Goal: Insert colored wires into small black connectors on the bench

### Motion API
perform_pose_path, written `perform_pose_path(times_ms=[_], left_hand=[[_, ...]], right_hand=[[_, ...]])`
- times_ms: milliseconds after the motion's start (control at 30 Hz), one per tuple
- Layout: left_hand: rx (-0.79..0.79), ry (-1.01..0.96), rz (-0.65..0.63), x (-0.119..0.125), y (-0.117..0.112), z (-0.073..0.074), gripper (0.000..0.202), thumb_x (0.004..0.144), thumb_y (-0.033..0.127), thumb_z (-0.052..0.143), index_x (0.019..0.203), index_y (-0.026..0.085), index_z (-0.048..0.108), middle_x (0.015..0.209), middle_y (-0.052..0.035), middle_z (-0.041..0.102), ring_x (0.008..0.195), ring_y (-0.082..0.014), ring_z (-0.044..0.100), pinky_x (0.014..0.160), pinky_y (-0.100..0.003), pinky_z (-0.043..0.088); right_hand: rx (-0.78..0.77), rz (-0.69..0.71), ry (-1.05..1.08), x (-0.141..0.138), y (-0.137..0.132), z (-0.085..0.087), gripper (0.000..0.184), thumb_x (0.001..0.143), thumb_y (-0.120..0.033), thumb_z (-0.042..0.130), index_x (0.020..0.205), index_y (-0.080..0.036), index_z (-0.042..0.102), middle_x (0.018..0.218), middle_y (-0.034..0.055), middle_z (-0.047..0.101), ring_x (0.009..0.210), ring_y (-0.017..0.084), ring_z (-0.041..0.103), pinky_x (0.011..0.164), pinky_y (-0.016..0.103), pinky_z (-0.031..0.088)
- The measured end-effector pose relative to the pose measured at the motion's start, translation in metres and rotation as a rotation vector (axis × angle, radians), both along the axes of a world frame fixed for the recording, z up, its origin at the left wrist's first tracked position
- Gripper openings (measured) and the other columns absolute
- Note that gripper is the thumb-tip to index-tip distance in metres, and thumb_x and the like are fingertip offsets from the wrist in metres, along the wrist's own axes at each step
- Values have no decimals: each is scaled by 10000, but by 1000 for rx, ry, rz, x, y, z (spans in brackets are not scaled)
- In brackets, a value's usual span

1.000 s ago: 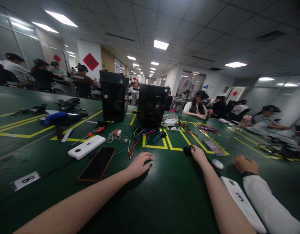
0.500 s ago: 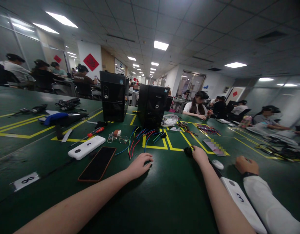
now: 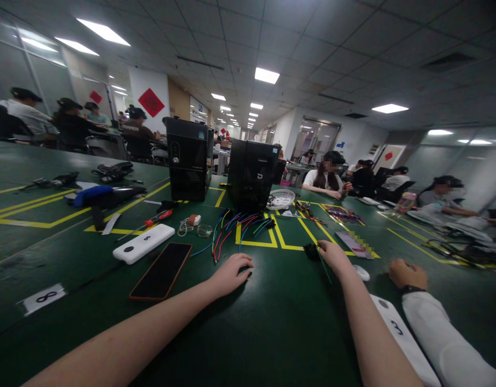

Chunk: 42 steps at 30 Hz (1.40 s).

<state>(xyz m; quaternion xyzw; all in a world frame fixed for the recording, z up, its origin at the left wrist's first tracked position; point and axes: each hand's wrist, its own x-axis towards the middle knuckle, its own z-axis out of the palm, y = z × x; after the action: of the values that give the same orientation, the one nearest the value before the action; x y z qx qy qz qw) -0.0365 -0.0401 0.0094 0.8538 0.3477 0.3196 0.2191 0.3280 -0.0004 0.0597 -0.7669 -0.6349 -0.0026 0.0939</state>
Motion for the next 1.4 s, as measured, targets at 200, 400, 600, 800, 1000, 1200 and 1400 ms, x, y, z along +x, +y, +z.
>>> perform_pose_path(times_ms=[200,400,600,800,1000,1200,1400], left_hand=[[3,6,2,0,0,0,163,831,216,521,970,203,605,1104,-56,567,1075,-191,489,959,-342,361],[-21,11,-1,0,-1,2,167,833,220,522,978,211,604,1105,-48,569,1075,-192,489,960,-350,364],[-37,14,-2,0,-2,5,170,833,220,518,977,215,609,1097,-47,575,1072,-194,490,961,-349,363],[-38,23,-1,0,-2,4,170,830,216,518,974,215,608,1094,-46,576,1066,-191,494,957,-344,369],[-15,13,-8,1,0,2,164,824,199,522,963,208,606,1065,-50,591,1040,-191,511,949,-341,374],[-15,14,-1,1,-1,1,163,817,198,527,959,207,607,1059,-47,596,1029,-190,518,941,-338,381],[-15,11,-7,1,-1,2,163,821,200,521,959,210,608,1046,-42,602,1019,-184,525,934,-324,385]], right_hand=[[-16,-15,12,4,3,-6,303,753,-169,502,1002,-231,664,1000,104,655,923,214,591,792,261,410],[-58,-2,-18,4,2,-7,346,753,-183,481,1060,-189,640,1018,96,653,920,213,596,747,263,414],[-85,14,-27,3,2,-7,345,793,-255,458,1073,-159,635,1055,108,641,955,215,582,756,250,407],[-78,12,-18,2,3,-8,346,827,-215,395,1073,-146,628,1089,107,624,1004,203,561,799,248,395],[-19,-24,17,-1,0,-4,292,813,-203,406,1013,-137,608,937,105,648,862,188,593,671,234,388],[19,-56,37,-1,0,-6,275,810,-229,433,1033,-140,566,861,86,639,777,174,587,589,221,352],[19,-75,85,2,2,-6,238,817,-230,421,915,-124,610,818,87,644,769,162,581,611,222,356]])
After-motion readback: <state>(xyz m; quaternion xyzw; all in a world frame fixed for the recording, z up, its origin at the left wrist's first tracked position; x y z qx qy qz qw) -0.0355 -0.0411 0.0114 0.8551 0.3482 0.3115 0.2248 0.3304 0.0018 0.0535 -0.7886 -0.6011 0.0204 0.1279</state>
